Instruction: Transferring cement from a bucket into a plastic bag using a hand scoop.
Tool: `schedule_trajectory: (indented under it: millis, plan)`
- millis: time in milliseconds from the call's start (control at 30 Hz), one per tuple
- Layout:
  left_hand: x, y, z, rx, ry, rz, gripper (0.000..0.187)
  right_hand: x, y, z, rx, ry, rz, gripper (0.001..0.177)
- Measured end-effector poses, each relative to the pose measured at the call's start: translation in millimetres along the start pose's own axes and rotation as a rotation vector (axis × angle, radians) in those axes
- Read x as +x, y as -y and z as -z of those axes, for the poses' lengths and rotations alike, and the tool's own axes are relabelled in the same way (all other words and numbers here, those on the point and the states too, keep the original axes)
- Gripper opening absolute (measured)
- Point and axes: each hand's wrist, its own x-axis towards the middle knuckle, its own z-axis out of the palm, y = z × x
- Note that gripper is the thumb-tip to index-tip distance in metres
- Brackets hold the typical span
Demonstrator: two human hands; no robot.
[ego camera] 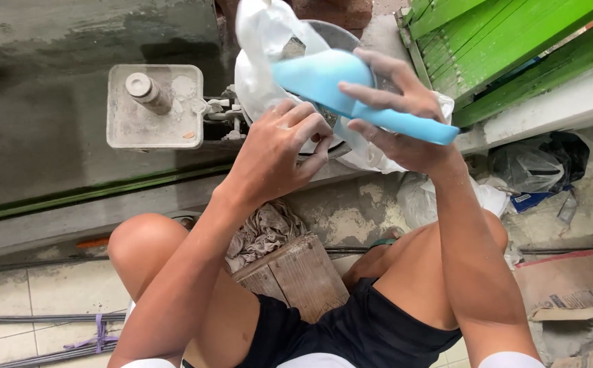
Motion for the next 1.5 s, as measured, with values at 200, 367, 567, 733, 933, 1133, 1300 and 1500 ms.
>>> schedule_trajectory:
  millis: [200,367,567,733,933,1133,1300,1500]
  plan:
    - [0,-4,4,0.005,-0.003,-0.024,0.010,-6,-2,0,0.128,-0.191,-0.033,0.039]
    - [1,0,15,-0.101,-0.215,0.109,0.011,-4,1,-10,0.123,-0.188,-0.129,0.042]
    - [-3,31,16,-0.050,-0.565,0.484,0.064,3,1,-17,0.061,-0.133,-0.127,0.045]
    - [5,66,14,-0.259,-0.472,0.503,0.054,11,2,-22,0.015,-0.116,-0.156,0.048]
    - [50,75,48,-0.144,-0.414,0.271,0.024,19,10,6,0.062,-0.079,-0.132,0.042]
    - [68,79,54,-0.204,-0.178,0.348,0.023,20,-8,-10,0.046,-0.177,-0.012,0.043]
    - [54,60,28,-0.453,-0.482,0.362,0.030,-6,4,-37,0.084,-0.405,-0.177,0.048]
    - [61,59,29,-0.521,-0.402,0.472,0.030,-4,9,-38,0.006,-0.360,-0.100,0.042]
